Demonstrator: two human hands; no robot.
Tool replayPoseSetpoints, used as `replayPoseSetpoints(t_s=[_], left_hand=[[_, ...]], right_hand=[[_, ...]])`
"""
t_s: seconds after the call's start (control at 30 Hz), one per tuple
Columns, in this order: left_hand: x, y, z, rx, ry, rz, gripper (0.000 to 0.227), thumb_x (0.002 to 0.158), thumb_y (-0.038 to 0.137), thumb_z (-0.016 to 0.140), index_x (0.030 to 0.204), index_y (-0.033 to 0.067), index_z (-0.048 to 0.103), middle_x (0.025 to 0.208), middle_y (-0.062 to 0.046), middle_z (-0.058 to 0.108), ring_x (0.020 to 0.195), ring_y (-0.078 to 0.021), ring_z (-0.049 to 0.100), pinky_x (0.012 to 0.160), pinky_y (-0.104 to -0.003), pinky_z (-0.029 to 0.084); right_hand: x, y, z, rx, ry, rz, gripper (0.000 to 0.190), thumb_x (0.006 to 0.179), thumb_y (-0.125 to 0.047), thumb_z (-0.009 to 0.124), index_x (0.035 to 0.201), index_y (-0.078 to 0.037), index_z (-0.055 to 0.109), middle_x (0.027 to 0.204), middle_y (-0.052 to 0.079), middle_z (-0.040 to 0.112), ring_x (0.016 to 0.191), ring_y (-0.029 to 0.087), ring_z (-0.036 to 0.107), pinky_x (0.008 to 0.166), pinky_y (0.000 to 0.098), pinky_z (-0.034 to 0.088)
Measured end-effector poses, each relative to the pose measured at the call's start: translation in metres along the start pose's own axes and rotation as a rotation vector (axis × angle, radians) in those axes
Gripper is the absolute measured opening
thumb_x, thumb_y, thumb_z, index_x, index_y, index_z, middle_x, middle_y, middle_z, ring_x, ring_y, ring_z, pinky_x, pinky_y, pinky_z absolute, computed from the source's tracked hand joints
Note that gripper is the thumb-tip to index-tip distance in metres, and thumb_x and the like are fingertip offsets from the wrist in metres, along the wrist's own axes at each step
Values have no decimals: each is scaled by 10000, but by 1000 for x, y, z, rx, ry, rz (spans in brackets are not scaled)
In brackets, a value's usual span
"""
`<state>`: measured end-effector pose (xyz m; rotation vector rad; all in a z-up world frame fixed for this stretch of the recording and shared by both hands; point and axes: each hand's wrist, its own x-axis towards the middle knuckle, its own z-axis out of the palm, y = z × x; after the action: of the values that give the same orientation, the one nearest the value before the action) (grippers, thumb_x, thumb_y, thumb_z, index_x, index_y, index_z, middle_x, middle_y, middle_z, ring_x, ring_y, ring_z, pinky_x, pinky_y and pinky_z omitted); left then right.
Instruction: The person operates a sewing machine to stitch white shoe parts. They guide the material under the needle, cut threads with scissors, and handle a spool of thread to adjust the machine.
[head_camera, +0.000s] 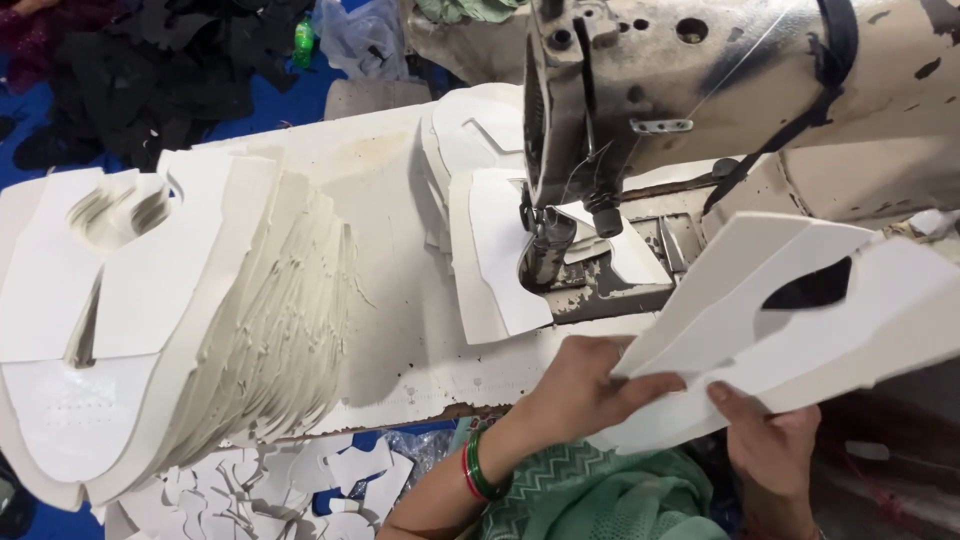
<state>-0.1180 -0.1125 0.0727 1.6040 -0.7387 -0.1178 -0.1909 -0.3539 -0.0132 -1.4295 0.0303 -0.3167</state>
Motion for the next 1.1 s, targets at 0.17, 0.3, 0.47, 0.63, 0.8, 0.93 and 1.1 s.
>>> replayPoseSetpoints(t_s=[0.17,0.3,0.47,0.63,0.8,0.93,1.1], left_hand=[[5,-41,11,-113,167,-144,182,987,170,729,1122,56,773,845,-51,774,633,-95,691,534,-242,529],[-17,-67,7,-223,249,-143,195,980,188,739,1087,29,774,847,-41,768,700,-97,705,613,-254,573],[-64,-127,8,-420,783,-510,429,924,191,766,1202,-106,628,1031,-153,776,860,-183,751,717,-303,624],[-38,-98,-26,-434,925,-429,636,919,146,742,1430,-66,426,1235,-203,675,1060,-223,703,905,-319,596],[-16,-90,-42,-482,957,-366,646,918,120,744,1450,-56,420,1267,-193,657,1107,-221,677,946,-323,566],[-11,-93,-47,-546,966,-368,632,915,106,747,1442,-43,432,1270,-178,657,1110,-209,668,954,-324,549],[-9,-96,-47,-606,963,-332,570,935,89,751,1405,-68,469,1273,-168,670,1126,-207,664,986,-324,539]], right_hand=[[9,0,3,30,90,112,371,909,56,708,1268,70,615,1141,140,694,1015,178,678,888,303,548],[16,9,15,-355,30,49,288,893,43,747,1169,78,671,1074,159,727,962,175,688,834,297,555],[34,-21,96,-166,48,48,718,837,-4,761,1447,38,386,1232,143,634,1061,142,662,883,275,570],[54,5,110,-226,-111,-121,834,929,-52,741,1549,-90,185,1251,151,674,1087,156,683,919,274,574],[78,10,120,-520,-110,-240,382,978,-46,756,1344,-36,650,1218,104,707,1065,147,680,884,267,562],[85,11,124,-389,-67,-54,343,964,-114,761,1284,-11,693,1044,22,680,851,60,623,716,201,512],[84,21,123,-375,-59,-78,343,982,-129,763,1296,-14,688,1019,14,665,847,48,616,704,195,499]])
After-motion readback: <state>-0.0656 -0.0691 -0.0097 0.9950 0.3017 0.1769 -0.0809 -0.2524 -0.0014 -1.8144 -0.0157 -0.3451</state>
